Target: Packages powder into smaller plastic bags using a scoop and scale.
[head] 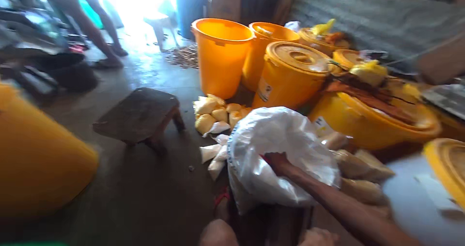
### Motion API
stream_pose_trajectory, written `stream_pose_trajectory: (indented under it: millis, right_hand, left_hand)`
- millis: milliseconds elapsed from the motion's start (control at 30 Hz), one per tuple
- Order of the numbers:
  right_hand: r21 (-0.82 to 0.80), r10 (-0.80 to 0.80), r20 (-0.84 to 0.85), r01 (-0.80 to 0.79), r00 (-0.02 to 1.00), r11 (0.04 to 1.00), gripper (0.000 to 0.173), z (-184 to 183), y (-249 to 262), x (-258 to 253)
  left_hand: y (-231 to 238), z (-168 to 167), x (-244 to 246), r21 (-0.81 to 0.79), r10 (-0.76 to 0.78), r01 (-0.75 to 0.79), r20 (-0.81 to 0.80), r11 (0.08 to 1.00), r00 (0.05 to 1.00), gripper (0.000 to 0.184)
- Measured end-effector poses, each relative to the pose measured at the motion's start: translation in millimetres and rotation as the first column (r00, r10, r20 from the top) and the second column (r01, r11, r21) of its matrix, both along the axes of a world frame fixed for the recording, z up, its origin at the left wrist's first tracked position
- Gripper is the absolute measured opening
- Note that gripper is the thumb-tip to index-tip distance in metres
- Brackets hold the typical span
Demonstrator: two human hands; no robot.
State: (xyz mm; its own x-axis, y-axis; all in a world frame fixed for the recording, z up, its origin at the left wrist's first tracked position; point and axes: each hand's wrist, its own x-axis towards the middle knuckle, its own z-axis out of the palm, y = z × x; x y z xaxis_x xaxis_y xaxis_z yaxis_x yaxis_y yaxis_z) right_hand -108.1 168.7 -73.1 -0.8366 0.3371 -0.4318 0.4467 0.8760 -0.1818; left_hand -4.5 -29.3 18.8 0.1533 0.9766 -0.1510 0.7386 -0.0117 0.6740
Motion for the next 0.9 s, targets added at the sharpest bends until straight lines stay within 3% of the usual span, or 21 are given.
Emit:
stream_pose_trajectory:
  millis: [67,133,233,400,567,667,767,833,900]
  right_hand:
    - [-0.034,-0.065,-0.016,0.065,0.998,0.997,0.038,-7,-2,-12]
    - [-0.079,-0.062,-0.002,0.062,0.998,0.995,0.037,-7,2,-21]
    - [-0.167,-0.042,-0.032,0.036,0.999,0.985,0.034,-5,11,-16]
    - [-0.442,-0.093,-0.229,-0.018,0.969,0.897,0.031,-3,29,10]
    - [-0.486,-0.217,-0.267,0.064,0.939,0.871,0.03,40,43,44]
    - [-0.544,-0.338,-0.353,0.102,0.872,0.833,0.024,57,55,70]
    - [-0.552,-0.43,-0.404,0.16,0.807,0.818,0.022,75,55,90]
    - [-0.555,-0.485,-0.436,0.198,0.758,0.808,0.024,81,53,98]
    - [-0.56,-0.516,-0.467,0.212,0.718,0.801,0.026,83,54,105]
  left_hand:
    - [28,-18,14,-0.121,-0.106,0.097,-0.069,0.988,0.992,0.021]
    - [43,-11,16,-0.261,-0.159,0.12,-0.133,0.958,0.978,0.022]
    - [51,-3,18,-0.316,-0.203,0.15,-0.144,0.937,0.968,0.022]
    - [55,-9,16,-0.265,-0.21,0.172,-0.121,0.949,0.97,0.021]
    - [55,10,-42,-0.025,-0.166,0.166,0.012,0.986,0.986,0.007]
    - [38,28,-101,0.177,-0.065,0.034,0.171,0.984,0.983,0.008]
    - [9,37,-152,0.325,0.142,-0.252,0.325,0.911,0.935,0.011]
    - [-11,37,-177,0.399,0.323,-0.477,0.394,0.783,0.86,0.014]
    - [-27,34,-196,0.47,0.521,-0.661,0.408,0.584,0.75,0.013]
